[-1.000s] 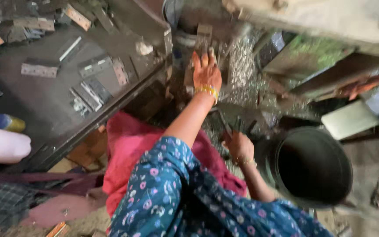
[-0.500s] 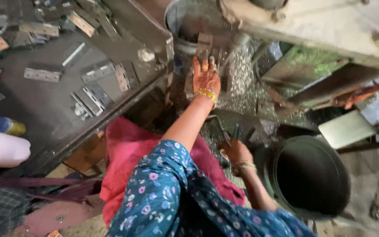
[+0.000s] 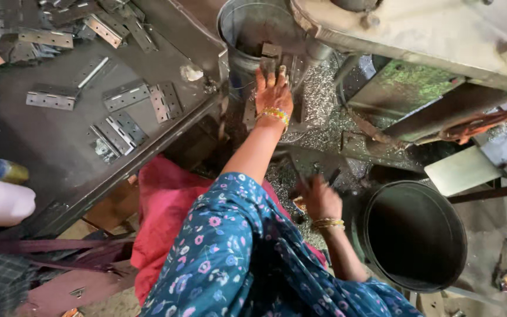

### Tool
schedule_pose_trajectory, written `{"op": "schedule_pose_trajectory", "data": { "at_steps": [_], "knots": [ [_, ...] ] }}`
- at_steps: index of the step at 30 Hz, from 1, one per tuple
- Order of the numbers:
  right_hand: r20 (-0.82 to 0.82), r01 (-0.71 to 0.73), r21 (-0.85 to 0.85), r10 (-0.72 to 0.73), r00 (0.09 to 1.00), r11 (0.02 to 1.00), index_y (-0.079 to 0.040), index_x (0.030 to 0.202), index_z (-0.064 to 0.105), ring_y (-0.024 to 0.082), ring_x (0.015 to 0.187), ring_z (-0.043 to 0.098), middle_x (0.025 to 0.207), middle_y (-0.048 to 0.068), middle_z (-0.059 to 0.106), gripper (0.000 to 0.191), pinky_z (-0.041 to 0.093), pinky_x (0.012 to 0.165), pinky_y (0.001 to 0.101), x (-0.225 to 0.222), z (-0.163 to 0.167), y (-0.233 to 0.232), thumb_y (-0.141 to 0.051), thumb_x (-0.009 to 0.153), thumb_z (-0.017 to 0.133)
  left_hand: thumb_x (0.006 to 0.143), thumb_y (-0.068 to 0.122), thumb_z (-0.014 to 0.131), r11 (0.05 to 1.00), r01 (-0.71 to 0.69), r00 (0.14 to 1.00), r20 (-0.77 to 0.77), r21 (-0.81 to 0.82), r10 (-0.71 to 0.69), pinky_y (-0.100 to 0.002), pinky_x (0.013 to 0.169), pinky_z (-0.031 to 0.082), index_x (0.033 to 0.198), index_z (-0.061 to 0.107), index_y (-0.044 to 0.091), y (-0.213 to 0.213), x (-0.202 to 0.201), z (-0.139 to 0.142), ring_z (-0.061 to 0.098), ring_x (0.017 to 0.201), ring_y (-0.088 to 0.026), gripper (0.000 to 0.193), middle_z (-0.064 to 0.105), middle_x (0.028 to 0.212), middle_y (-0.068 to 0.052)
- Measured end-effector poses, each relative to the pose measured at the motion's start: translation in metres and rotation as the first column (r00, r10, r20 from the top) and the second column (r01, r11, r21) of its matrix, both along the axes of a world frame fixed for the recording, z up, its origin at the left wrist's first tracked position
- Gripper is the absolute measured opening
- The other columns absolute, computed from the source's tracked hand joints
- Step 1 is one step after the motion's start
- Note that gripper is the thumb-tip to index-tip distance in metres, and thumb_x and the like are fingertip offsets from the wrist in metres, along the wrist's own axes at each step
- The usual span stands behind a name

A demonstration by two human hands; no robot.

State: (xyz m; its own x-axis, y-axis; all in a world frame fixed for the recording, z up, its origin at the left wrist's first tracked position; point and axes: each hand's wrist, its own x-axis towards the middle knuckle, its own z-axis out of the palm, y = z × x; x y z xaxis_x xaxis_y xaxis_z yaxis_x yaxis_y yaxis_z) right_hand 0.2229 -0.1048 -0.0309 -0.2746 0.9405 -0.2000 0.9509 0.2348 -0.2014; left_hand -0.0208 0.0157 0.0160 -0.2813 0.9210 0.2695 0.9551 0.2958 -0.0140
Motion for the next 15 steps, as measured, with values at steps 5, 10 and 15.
{"op": "schedule_pose_trajectory", "data": {
  "at_steps": [5, 10, 15],
  "knots": [
    [-0.569, 0.117, 0.48, 0.207, 0.796, 0.869, -0.01, 0.112, 0.064, 0.031, 0.093, 0.071, 0.108, 0.01, 0.068, 0.026, 0.055, 0.078, 0.0439, -0.017, 0.087, -0.002, -0.033, 0.098, 0.067, 0.093, 0.044, 0.054, 0.97, 0.166, 0.983, 0.053, 0.178, -0.178, -0.059, 0.121, 0.013, 0.134, 0.063, 0.007, -0.078, 0.015, -0.011, 0.042, 0.14, -0.031, 0.056, 0.052, 0.148, -0.011],
    [-0.508, 0.113, 0.46, 0.156, 0.847, 0.881, -0.01, 0.108, 0.066, 0.033, 0.093, 0.069, 0.105, 0.012, 0.07, 0.023, 0.053, 0.076, 0.0457, -0.027, 0.112, -0.01, -0.029, 0.097, 0.071, 0.1, 0.021, 0.061, 0.872, 0.417, 0.905, -0.029, 0.256, -0.424, -0.054, 0.126, 0.03, 0.117, 0.069, 0.014, -0.126, -0.003, -0.006, 0.055, 0.133, -0.024, 0.02, 0.066, 0.13, -0.004],
    [-0.577, 0.134, 0.413, 0.145, 0.804, 0.901, -0.009, 0.102, 0.067, 0.031, 0.089, 0.071, 0.099, 0.011, 0.071, 0.02, 0.053, 0.076, 0.0449, -0.023, 0.102, -0.005, -0.028, 0.097, 0.07, 0.097, 0.026, 0.063, 0.906, 0.133, 0.986, 0.04, 0.401, -0.162, -0.051, 0.109, 0.037, 0.112, 0.071, 0.011, -0.056, 0.026, 0.022, 0.058, 0.122, -0.028, 0.023, 0.069, 0.12, -0.011]
  ]
}}
